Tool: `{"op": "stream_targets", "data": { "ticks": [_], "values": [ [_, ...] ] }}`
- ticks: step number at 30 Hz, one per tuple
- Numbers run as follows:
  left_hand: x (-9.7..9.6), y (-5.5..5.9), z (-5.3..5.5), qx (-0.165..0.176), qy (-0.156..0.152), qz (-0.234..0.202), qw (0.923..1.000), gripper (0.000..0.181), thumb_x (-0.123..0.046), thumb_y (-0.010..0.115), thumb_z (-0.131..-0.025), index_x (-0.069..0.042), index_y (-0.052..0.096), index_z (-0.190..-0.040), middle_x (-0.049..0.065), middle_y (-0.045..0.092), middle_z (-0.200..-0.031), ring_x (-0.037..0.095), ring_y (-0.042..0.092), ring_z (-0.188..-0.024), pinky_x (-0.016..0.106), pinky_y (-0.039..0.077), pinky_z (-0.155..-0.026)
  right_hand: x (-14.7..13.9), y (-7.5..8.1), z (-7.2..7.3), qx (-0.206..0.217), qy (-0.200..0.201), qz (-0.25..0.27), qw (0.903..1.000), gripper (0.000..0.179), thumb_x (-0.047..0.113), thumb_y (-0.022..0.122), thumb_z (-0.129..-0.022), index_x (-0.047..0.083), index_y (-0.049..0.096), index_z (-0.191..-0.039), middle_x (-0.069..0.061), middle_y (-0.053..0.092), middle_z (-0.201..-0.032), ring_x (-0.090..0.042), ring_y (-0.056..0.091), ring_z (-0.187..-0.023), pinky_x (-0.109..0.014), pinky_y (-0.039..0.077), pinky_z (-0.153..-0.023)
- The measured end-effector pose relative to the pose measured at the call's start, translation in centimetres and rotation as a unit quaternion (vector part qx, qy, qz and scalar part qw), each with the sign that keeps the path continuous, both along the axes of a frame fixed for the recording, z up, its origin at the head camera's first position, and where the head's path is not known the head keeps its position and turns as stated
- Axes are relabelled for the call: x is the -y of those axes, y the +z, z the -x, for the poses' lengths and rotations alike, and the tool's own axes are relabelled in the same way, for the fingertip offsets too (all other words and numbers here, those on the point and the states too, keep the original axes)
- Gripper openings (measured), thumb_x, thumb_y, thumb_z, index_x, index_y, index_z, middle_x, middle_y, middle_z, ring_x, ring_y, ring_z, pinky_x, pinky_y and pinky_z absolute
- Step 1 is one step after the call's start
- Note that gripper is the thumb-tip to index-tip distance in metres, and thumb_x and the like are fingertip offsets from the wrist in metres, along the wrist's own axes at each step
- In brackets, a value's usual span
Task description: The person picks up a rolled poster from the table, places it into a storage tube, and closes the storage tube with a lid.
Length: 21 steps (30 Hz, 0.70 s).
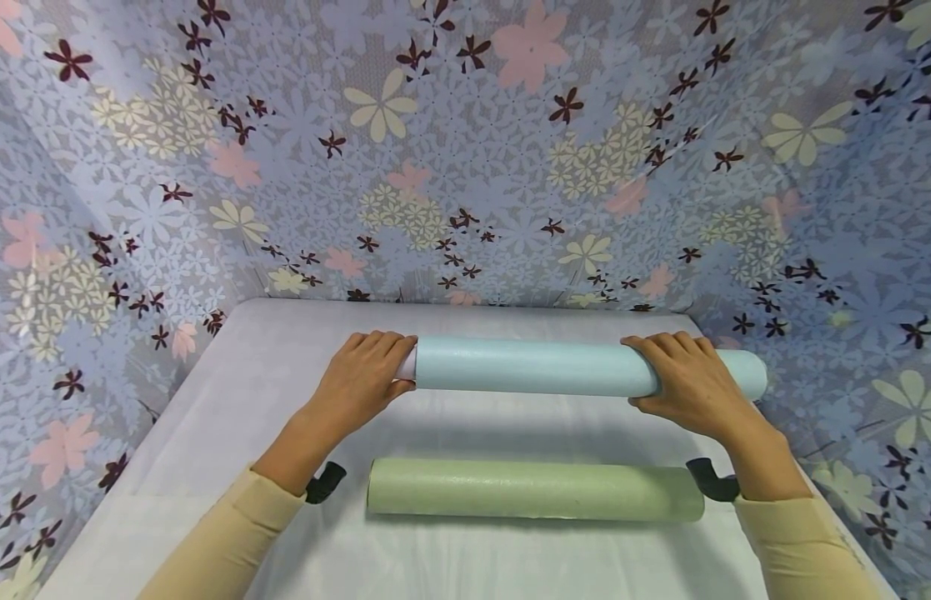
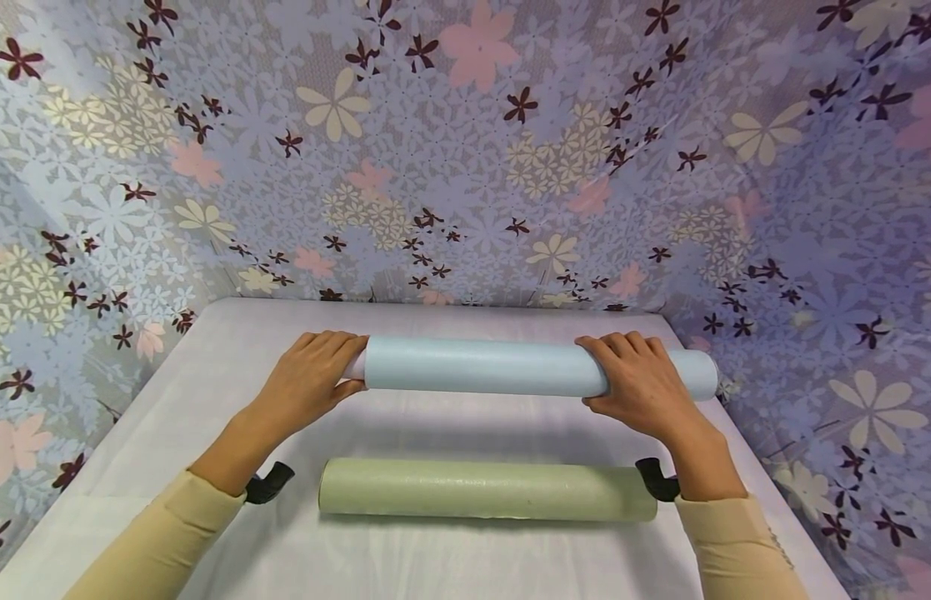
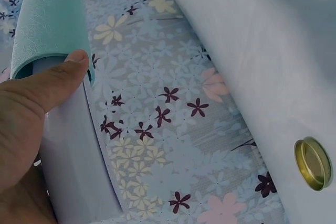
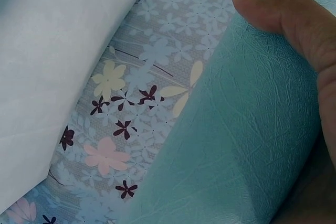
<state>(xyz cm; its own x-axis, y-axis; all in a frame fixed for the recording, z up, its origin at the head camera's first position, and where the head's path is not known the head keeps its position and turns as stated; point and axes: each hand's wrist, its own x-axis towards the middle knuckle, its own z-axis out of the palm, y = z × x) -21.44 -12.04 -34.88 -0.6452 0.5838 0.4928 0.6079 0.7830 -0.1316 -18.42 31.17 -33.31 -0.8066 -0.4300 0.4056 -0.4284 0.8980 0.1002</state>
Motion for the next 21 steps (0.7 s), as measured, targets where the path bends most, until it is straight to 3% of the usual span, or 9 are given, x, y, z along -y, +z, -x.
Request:
{"op": "stream_targets", "data": {
  "ticks": [7, 14, 21],
  "values": [
    [0.7, 0.6, -0.5, 0.006, 0.004, -0.003, 1.0, 0.069, -0.046, 0.075, -0.075, -0.009, 0.052, -0.13, 0.006, 0.06, -0.122, 0.025, 0.057, -0.112, 0.041, 0.047, -0.092, -0.2, 0.0, -0.1, 0.004, -0.007, -0.001, 1.0, 0.081, 0.032, 0.087, -0.058, 0.017, 0.051, -0.129, -0.013, 0.061, -0.113, -0.036, 0.052, -0.102, -0.053, 0.038, -0.081],
    [3.2, 1.3, -1.0, 0.013, 0.013, -0.063, 0.9979, 0.072, -0.044, 0.079, -0.07, -0.009, 0.055, -0.128, 0.009, 0.06, -0.122, 0.029, 0.057, -0.111, 0.046, 0.046, -0.09, -0.7, 0.1, -0.3, 0.004, -0.013, 0.0, 0.9999, 0.082, 0.032, 0.088, -0.057, 0.017, 0.051, -0.129, -0.014, 0.061, -0.113, -0.036, 0.052, -0.105, -0.055, 0.038, -0.082],
    [5.8, 1.2, -1.2, 0.072, 0.019, -0.124, 0.9895, 0.066, -0.038, 0.079, -0.073, -0.011, 0.055, -0.128, 0.01, 0.061, -0.121, 0.03, 0.058, -0.109, 0.049, 0.046, -0.089, -1.3, 0.0, -0.4, 0.007, -0.021, 0.008, 0.9997, 0.081, 0.033, 0.087, -0.057, 0.017, 0.053, -0.128, -0.011, 0.062, -0.113, -0.034, 0.053, -0.104, -0.05, 0.038, -0.081]
  ]
}}
